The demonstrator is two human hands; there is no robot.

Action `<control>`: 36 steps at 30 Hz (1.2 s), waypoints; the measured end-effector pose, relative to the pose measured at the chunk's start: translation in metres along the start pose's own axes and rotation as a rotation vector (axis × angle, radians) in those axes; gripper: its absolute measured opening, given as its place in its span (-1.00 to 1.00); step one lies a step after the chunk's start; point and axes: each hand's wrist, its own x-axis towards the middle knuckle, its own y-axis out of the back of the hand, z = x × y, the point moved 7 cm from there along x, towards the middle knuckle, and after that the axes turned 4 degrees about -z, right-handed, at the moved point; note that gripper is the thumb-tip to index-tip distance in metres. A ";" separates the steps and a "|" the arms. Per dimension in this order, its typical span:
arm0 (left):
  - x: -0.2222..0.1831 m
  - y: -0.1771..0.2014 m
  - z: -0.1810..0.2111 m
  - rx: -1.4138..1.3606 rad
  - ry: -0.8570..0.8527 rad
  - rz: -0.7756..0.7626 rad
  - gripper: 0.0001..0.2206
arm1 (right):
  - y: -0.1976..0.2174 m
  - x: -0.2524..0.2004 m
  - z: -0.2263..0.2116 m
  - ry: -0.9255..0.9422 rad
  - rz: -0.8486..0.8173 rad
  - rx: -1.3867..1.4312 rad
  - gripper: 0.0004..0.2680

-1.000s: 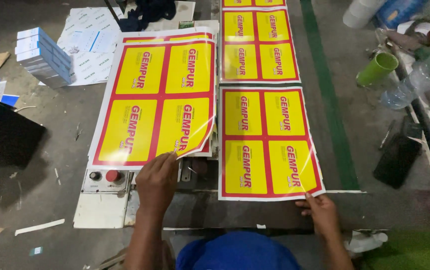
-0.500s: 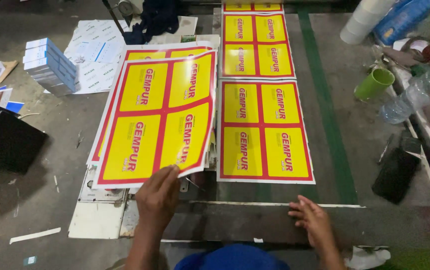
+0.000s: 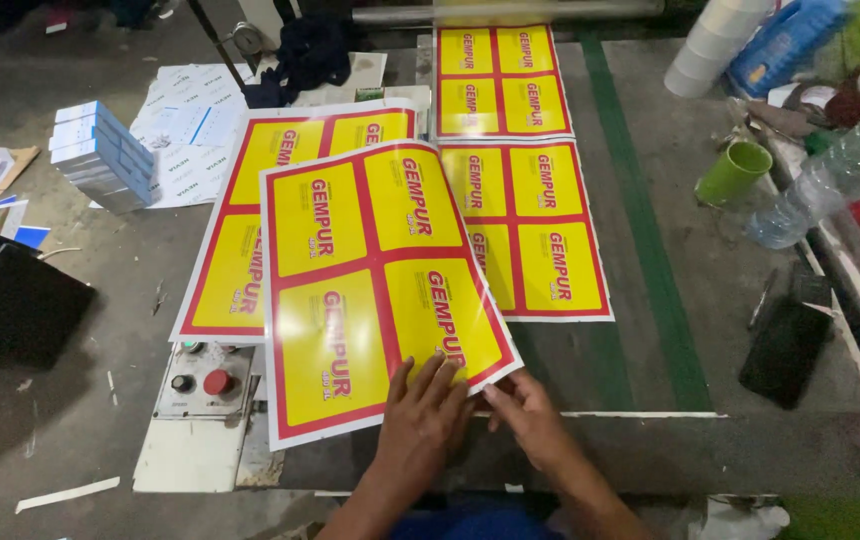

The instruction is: Inspecting and sorting printed label sheets from a printing machine onto a stack.

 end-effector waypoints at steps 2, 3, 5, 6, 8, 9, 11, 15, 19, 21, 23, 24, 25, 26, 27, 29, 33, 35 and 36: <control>-0.001 0.014 0.003 -0.013 -0.045 0.011 -0.72 | 0.015 -0.004 0.008 -0.024 0.076 0.060 -0.75; -0.002 0.021 0.007 -0.027 -0.088 0.019 -0.67 | 0.025 -0.008 0.014 -0.051 0.152 0.122 -0.76; -0.002 0.037 -0.006 -0.021 -0.057 0.059 -0.67 | 0.041 -0.016 0.013 -0.069 0.226 0.157 -0.77; -0.002 0.046 -0.013 -0.012 -0.020 0.100 -0.66 | 0.051 -0.022 0.014 -0.090 0.295 0.191 -0.77; -0.006 0.051 -0.044 0.036 0.046 0.112 -0.68 | 0.076 -0.034 0.026 -0.104 0.353 0.180 -0.78; -0.010 0.055 -0.062 0.087 0.113 0.126 -0.70 | 0.090 -0.042 0.033 -0.117 0.409 0.169 -0.79; -0.019 0.045 -0.099 0.147 0.173 0.114 -0.67 | 0.107 -0.057 0.033 -0.153 0.479 0.134 -0.79; -0.017 0.064 -0.122 0.212 0.268 0.104 -0.42 | 0.162 -0.088 0.065 -0.167 0.634 0.112 -0.79; -0.026 0.053 -0.128 0.337 0.237 0.001 -0.37 | 0.194 -0.116 0.066 -0.183 0.661 0.068 -0.77; -0.036 0.042 -0.132 0.365 0.230 -0.011 -0.56 | 0.214 -0.133 0.073 -0.251 0.770 0.054 -0.77; -0.039 0.047 -0.133 0.354 0.216 -0.013 -0.66 | 0.195 -0.141 0.044 -0.306 0.840 -0.007 -0.78; -0.042 0.049 -0.133 0.345 0.204 -0.012 -0.73 | 0.187 -0.149 0.030 -0.359 0.907 -0.069 -0.78; -0.041 0.055 -0.133 0.341 0.208 -0.018 -0.73 | 0.197 -0.154 0.039 -0.366 0.908 -0.072 -0.78; -0.039 0.060 -0.131 0.353 0.173 -0.029 -0.72 | 0.207 -0.158 0.049 -0.361 0.907 -0.045 -0.78; -0.037 0.065 -0.128 0.365 0.139 -0.041 -0.70 | 0.216 -0.162 0.058 -0.357 0.905 -0.019 -0.78; -0.034 0.075 -0.128 0.360 0.119 0.001 -0.74 | 0.220 -0.166 0.064 -0.377 0.927 -0.037 -0.78; -0.023 0.111 -0.113 0.346 0.105 0.227 -0.83 | 0.229 -0.173 0.087 -0.298 0.853 -0.060 -0.77; -0.024 0.111 -0.109 0.329 0.122 0.264 -0.84 | 0.224 -0.171 0.091 -0.334 0.849 -0.069 -0.77; -0.026 0.114 -0.108 0.314 0.138 0.306 -0.84 | 0.221 -0.169 0.093 -0.364 0.841 -0.078 -0.77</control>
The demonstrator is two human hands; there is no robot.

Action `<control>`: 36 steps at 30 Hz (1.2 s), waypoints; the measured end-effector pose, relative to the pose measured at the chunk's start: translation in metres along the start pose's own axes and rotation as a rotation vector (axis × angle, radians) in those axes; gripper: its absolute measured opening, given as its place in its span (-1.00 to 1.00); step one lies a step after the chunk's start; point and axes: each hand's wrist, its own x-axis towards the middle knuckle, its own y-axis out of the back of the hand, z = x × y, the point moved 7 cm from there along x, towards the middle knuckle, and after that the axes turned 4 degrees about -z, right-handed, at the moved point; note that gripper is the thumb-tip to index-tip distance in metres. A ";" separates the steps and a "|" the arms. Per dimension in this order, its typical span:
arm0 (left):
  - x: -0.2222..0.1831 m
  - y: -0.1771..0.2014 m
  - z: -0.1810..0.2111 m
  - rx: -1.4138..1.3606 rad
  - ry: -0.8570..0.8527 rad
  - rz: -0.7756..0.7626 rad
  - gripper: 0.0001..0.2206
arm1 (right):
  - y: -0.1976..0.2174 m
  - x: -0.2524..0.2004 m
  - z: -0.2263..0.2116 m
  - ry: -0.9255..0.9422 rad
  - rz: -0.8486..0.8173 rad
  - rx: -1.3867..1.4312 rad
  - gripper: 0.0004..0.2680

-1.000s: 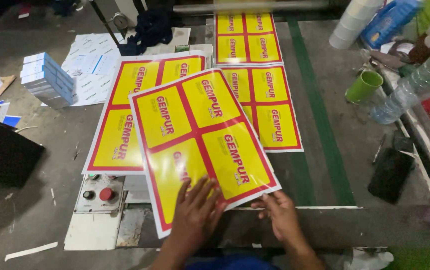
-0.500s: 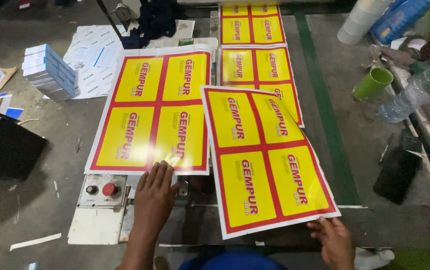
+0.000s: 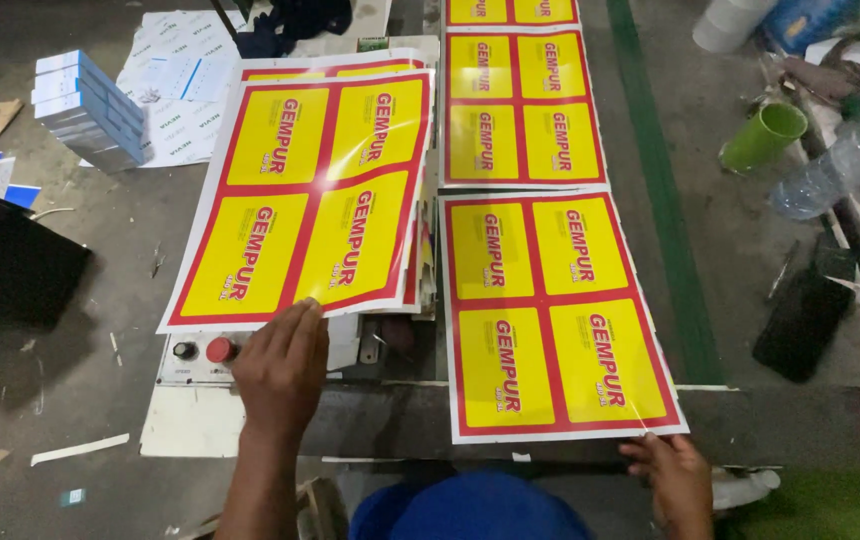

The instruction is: Inspecting and sorting printed label sheets from a printing machine onto a stack.

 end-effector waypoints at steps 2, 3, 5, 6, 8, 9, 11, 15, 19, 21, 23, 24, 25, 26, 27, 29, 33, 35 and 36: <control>-0.002 -0.003 0.005 -0.023 0.024 0.009 -0.84 | -0.008 0.005 0.002 0.010 -0.036 0.009 -0.77; -0.003 -0.004 0.006 -0.048 0.046 0.020 -0.84 | -0.013 0.007 0.002 0.022 -0.071 0.020 -0.77; -0.004 -0.007 0.010 -0.067 0.071 0.041 -0.86 | -0.026 0.010 -0.010 0.041 -0.078 0.023 -0.78; -0.004 -0.008 0.010 -0.085 0.093 0.062 -0.87 | -0.033 0.011 -0.017 0.059 -0.085 0.028 -0.78; -0.003 -0.007 0.012 -0.104 0.103 0.061 -0.86 | -0.040 0.030 -0.019 0.095 -0.125 0.022 -0.79; -0.003 -0.007 0.013 -0.123 0.112 0.061 -0.85 | -0.045 0.039 -0.021 0.131 -0.165 0.017 -0.79; -0.002 -0.008 0.014 -0.127 0.113 0.058 -0.85 | -0.059 0.037 -0.043 0.128 -0.169 -0.011 -0.79; 0.002 -0.003 0.015 -0.129 0.120 0.071 -0.85 | -0.088 0.006 -0.100 0.071 -0.139 -0.043 -0.76; 0.003 0.005 0.017 -0.100 0.125 0.097 -0.84 | -0.082 0.032 -0.080 0.131 -0.240 0.052 -0.70; 0.000 0.003 0.017 -0.168 0.108 0.090 -0.86 | -0.080 0.017 -0.077 -0.047 -0.143 0.001 -0.68; 0.000 -0.003 0.029 -0.248 0.059 0.042 -0.83 | -0.096 -0.007 -0.086 -0.046 -0.164 -0.063 -0.68; 0.000 -0.008 0.038 -0.328 0.010 -0.006 -0.81 | -0.104 -0.020 -0.091 -0.045 -0.185 -0.126 -0.69; 0.001 -0.014 0.049 -0.332 0.007 -0.007 -0.81 | -0.110 -0.018 -0.086 -0.046 -0.180 -0.124 -0.69; 0.000 -0.020 0.063 -0.390 -0.054 -0.014 -0.80 | -0.125 -0.018 -0.086 0.059 -0.315 -0.103 -0.67; 0.000 -0.025 0.078 -0.447 -0.116 -0.021 -0.80 | -0.139 -0.021 -0.087 0.164 -0.450 -0.081 -0.66; -0.003 -0.038 0.103 -0.441 -0.149 -0.064 -0.80 | -0.172 -0.048 -0.107 0.225 -0.580 -0.097 -0.66; -0.011 -0.058 0.142 -0.417 -0.229 -0.199 -0.77 | -0.219 -0.079 -0.115 0.448 -0.908 0.083 -0.72; -0.013 -0.058 0.149 -0.442 -0.239 -0.234 -0.75 | -0.221 -0.085 -0.123 0.337 -0.777 0.079 -0.75; -0.014 -0.059 0.152 -0.466 -0.250 -0.269 -0.74 | -0.218 -0.085 -0.124 0.227 -0.646 0.075 -0.78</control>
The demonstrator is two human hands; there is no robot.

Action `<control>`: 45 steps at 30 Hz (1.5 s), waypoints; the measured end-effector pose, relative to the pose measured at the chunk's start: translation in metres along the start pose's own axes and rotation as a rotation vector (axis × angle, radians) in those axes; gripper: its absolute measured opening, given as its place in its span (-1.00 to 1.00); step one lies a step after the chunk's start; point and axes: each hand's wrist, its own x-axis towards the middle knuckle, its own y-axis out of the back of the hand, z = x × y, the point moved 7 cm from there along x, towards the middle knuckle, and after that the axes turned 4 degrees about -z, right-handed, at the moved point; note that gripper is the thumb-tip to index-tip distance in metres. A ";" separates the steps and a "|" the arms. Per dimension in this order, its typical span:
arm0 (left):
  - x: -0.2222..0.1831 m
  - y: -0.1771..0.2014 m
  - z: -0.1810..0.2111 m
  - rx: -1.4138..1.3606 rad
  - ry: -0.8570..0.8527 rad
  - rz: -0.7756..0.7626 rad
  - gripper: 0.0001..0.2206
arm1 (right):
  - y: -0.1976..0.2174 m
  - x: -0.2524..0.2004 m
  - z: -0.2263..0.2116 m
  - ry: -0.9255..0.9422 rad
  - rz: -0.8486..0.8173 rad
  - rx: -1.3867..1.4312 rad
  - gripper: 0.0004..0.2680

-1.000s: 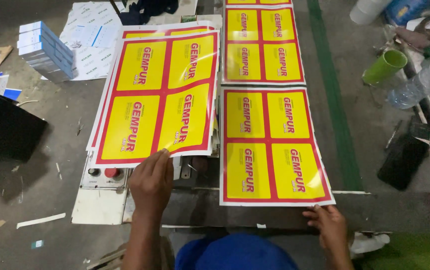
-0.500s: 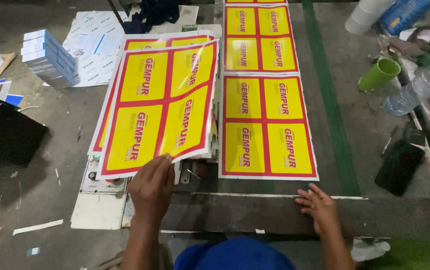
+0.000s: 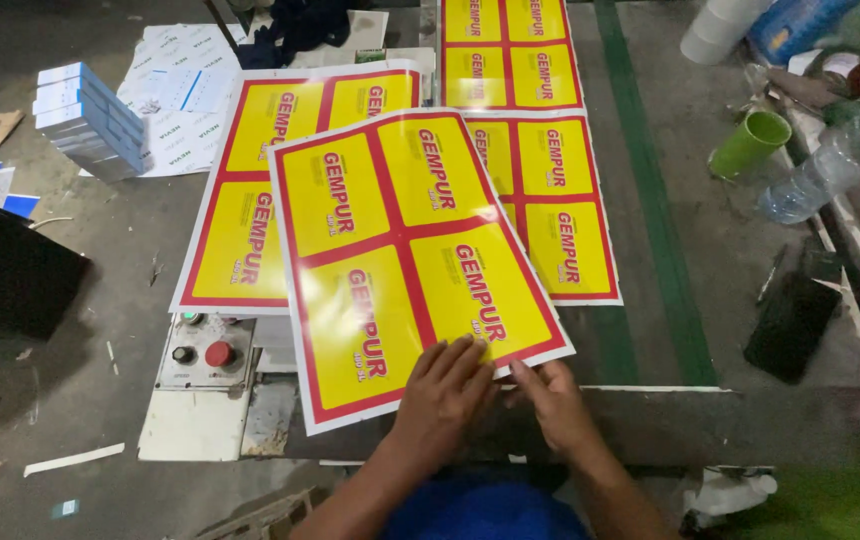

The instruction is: Inspecting and sorting printed label sheets from a printing machine onto a stack.

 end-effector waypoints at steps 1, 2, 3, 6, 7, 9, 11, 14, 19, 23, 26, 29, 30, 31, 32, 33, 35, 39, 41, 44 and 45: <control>-0.001 0.005 0.000 0.002 0.005 0.001 -0.74 | 0.003 -0.001 0.003 -0.002 -0.005 -0.002 -0.78; -0.002 0.011 -0.001 -0.032 0.000 0.012 -0.72 | 0.008 -0.001 0.000 0.080 0.008 0.035 -0.80; -0.002 0.017 -0.001 -0.066 -0.006 0.023 -0.71 | 0.013 -0.002 -0.003 0.163 0.020 0.073 -0.81; -0.013 0.033 -0.032 0.051 0.096 0.075 -0.72 | 0.043 -0.011 0.001 0.054 0.146 0.087 -0.83; -0.017 0.036 -0.047 0.049 0.099 0.074 -0.72 | 0.056 -0.014 0.009 0.050 0.147 0.086 -0.83; -0.027 0.043 -0.086 0.159 0.242 0.086 -0.73 | 0.087 -0.021 0.025 0.072 0.247 0.059 -0.84; -0.032 0.052 -0.109 0.176 0.288 0.109 -0.72 | 0.114 -0.024 0.044 0.063 0.276 0.066 -0.84; -0.032 0.064 -0.128 0.243 0.345 0.135 -0.62 | 0.143 -0.035 0.057 0.029 0.354 0.059 -0.85; -0.040 0.066 -0.132 0.415 0.341 0.085 -0.44 | 0.173 -0.057 0.067 -0.064 0.459 0.046 -0.84; -0.058 0.064 -0.128 0.447 0.316 0.052 -0.62 | 0.200 -0.071 0.079 -0.155 0.549 -0.016 -0.81; -0.060 0.074 -0.126 0.449 0.298 0.034 -0.71 | 0.195 -0.086 0.074 -0.240 0.630 -0.066 -0.79; -0.055 0.092 -0.120 0.418 0.282 0.074 -0.75 | 0.192 -0.092 0.075 -0.217 0.617 -0.081 -0.79; -0.051 0.100 -0.117 0.391 0.271 0.122 -0.76 | 0.191 -0.093 0.076 -0.187 0.586 -0.093 -0.79; -0.048 0.104 -0.113 0.389 0.270 0.119 -0.76 | 0.190 -0.093 0.077 -0.189 0.588 -0.092 -0.79; -0.044 0.111 -0.108 0.374 0.268 0.176 -0.77 | 0.190 -0.093 0.079 -0.211 0.593 -0.081 -0.78; -0.041 0.118 -0.102 0.359 0.266 0.232 -0.79 | 0.189 -0.093 0.081 -0.233 0.598 -0.070 -0.78; -0.039 0.114 -0.099 0.350 0.277 0.252 -0.79 | 0.184 -0.094 0.084 -0.253 0.608 -0.080 -0.78; -0.039 0.105 -0.099 0.319 0.307 0.296 -0.80 | 0.186 -0.081 0.105 -0.218 0.552 -0.023 -0.76; -0.040 0.102 -0.100 0.295 0.324 0.301 -0.79 | 0.185 -0.073 0.104 -0.208 0.528 -0.034 -0.77; -0.044 0.097 -0.101 0.258 0.352 0.311 -0.77 | 0.173 -0.061 0.089 -0.188 0.493 -0.048 -0.78; -0.044 0.097 -0.102 0.244 0.364 0.320 -0.77 | 0.167 -0.056 0.082 -0.176 0.482 -0.053 -0.78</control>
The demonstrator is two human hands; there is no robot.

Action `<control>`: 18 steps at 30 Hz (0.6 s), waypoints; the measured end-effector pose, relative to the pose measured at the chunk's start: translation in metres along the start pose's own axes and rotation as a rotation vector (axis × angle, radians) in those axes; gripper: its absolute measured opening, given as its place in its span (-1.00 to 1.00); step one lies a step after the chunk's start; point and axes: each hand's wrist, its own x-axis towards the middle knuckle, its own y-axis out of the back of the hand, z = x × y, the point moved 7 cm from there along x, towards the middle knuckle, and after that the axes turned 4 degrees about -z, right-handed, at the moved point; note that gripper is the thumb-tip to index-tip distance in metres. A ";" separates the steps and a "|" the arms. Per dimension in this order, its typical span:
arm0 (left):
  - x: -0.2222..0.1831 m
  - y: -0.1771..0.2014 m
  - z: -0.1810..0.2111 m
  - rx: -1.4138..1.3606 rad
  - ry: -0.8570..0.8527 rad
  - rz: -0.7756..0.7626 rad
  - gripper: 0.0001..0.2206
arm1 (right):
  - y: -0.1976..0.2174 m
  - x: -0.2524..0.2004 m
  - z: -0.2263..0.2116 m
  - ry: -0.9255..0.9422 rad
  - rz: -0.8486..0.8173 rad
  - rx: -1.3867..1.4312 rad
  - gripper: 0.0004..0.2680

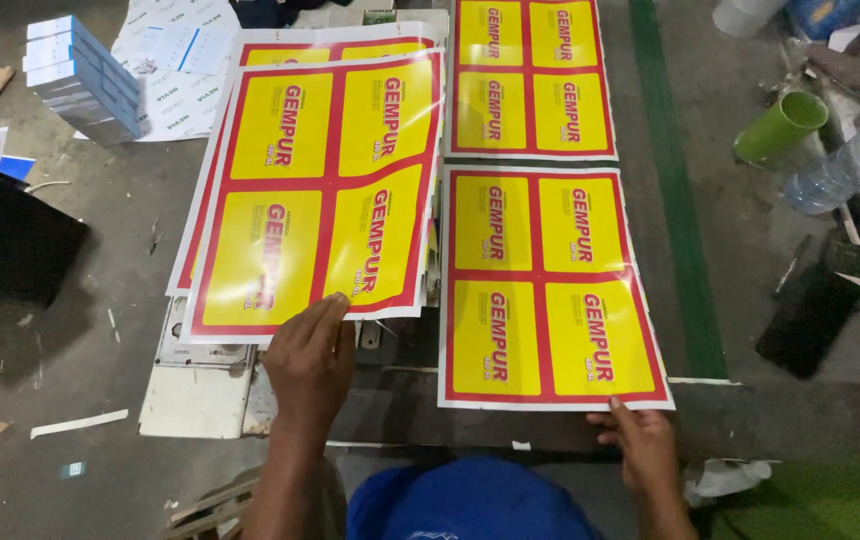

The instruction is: Inspecting and sorting printed label sheets from a printing machine onto a stack.

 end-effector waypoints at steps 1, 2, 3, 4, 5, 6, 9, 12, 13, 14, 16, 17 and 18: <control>-0.001 -0.001 0.001 0.002 -0.001 0.001 -0.77 | -0.011 -0.004 -0.016 0.001 -0.002 0.002 -0.78; -0.002 -0.002 0.001 -0.004 0.003 0.008 -0.77 | -0.020 -0.008 -0.032 -0.009 0.027 -0.088 -0.78; -0.004 -0.004 0.002 -0.012 0.006 0.014 -0.76 | -0.027 -0.012 -0.048 -0.019 0.059 -0.177 -0.79; -0.003 -0.005 0.004 -0.013 0.004 0.014 -0.76 | -0.025 0.002 -0.041 -0.018 0.060 -0.175 -0.79; -0.003 -0.007 0.005 -0.017 0.000 0.010 -0.76 | -0.028 0.018 -0.039 0.048 0.002 -0.137 -0.78; -0.002 -0.009 0.007 -0.021 -0.004 0.006 -0.75 | -0.031 0.033 -0.038 0.114 -0.056 -0.100 -0.77; 0.003 -0.005 0.013 -0.044 0.002 -0.001 -0.76 | -0.048 0.030 -0.064 0.068 -0.075 -0.087 -0.76; 0.006 0.001 0.016 -0.053 -0.007 0.022 -0.76 | -0.036 0.048 -0.050 0.024 -0.090 -0.031 -0.72; 0.007 0.003 0.017 -0.051 -0.007 0.024 -0.76 | -0.041 0.036 -0.060 0.026 -0.092 -0.031 -0.72; 0.007 0.004 0.020 -0.059 -0.038 0.016 -0.74 | -0.041 0.025 -0.064 -0.063 -0.034 -0.084 -0.70; 0.009 0.004 0.027 -0.068 -0.069 0.005 -0.73 | -0.038 0.014 -0.059 -0.153 0.026 -0.136 -0.67; 0.011 0.001 0.033 -0.098 -0.116 -0.022 -0.72 | -0.038 0.015 -0.052 -0.122 -0.021 -0.118 -0.66; 0.012 -0.002 0.040 -0.128 -0.162 -0.048 -0.71 | -0.038 0.015 -0.045 -0.091 -0.069 -0.101 -0.65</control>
